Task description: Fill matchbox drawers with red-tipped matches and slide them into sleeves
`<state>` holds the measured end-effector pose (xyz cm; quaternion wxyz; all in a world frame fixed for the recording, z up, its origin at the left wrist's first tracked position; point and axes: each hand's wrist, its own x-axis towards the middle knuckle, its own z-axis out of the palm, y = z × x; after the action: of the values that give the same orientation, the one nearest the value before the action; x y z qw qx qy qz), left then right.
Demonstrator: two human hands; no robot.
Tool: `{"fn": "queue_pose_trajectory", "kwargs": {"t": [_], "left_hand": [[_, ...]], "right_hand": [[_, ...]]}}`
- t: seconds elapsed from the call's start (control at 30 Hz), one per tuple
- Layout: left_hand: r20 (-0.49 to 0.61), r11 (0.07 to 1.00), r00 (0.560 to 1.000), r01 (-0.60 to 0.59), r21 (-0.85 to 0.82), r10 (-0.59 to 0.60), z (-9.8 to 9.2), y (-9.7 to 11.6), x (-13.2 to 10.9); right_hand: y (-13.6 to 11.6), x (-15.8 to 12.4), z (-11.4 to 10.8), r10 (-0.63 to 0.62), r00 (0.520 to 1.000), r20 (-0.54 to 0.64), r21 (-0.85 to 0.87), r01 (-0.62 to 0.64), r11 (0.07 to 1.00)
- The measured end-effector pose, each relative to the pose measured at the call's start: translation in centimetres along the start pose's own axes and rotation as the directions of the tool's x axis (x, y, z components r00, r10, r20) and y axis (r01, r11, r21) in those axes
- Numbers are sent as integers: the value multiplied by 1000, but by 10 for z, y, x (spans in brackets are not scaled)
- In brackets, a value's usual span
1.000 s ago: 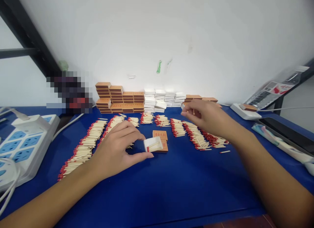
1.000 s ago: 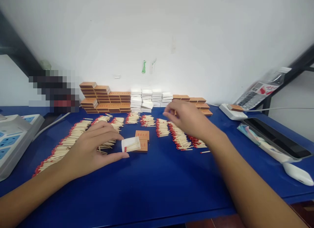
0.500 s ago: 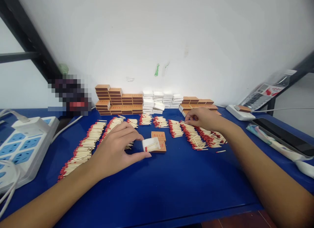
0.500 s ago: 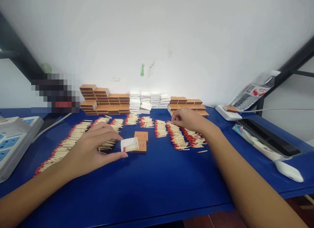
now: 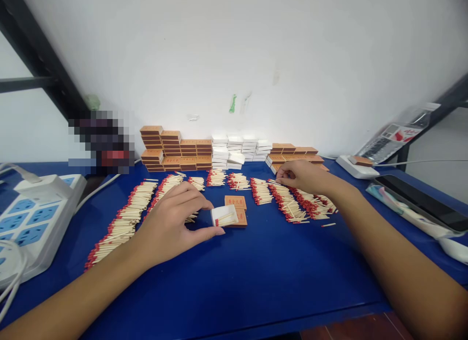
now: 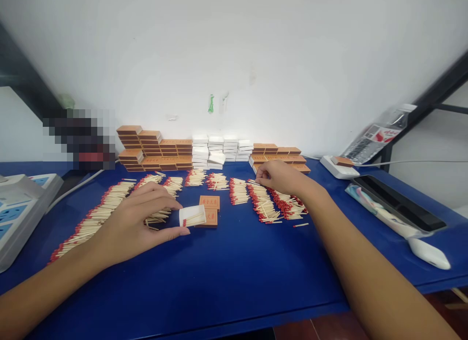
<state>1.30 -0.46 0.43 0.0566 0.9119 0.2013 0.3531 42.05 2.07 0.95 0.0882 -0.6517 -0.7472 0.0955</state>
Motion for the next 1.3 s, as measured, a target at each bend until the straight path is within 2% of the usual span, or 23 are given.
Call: {"fn": "queue_pose_trajectory", "kwargs": {"t": [0.33,0.47,0.53,0.63,0.67,0.77,0.9,1.1,1.2,1.3], "left_hand": [[-17,1000,1000,0,13,0,0,1,-1],[-42,998,999,-21,52,24,0,0,-2],[-50,997,998,-26,66,30,1,0,-1],[-51,997,998,-22,74,26,2,0,-1],[-48,997,999,-20,75,24,2,1,-1],[-43,996,999,-21,83,25,3,2,0],[-51,995,997,-46,89,50,3,4,1],[-70,994,995,-66,84,72,3,5,2],[-67,995,995,-62,74,67,3,4,1],[-60,997,998,-32,68,36,3,3,0]], "right_hand": [[-9,0,2,-5,1000,9,-10,5,1000],[-40,-11,-5,-86,991,-99,14,87,996],[-67,-21,-6,-181,966,-184,41,192,981],[-110,-38,1,-342,890,-300,79,381,921],[-123,-43,5,-397,860,-319,84,443,892],[-145,-52,20,-501,811,-301,84,546,834],[-149,-52,32,-560,793,-239,-8,575,818],[-150,-51,37,-578,787,-215,-166,554,816],[-150,-51,33,-579,788,-211,-130,564,815],[-136,-47,17,-526,806,-273,-32,539,842]]}}
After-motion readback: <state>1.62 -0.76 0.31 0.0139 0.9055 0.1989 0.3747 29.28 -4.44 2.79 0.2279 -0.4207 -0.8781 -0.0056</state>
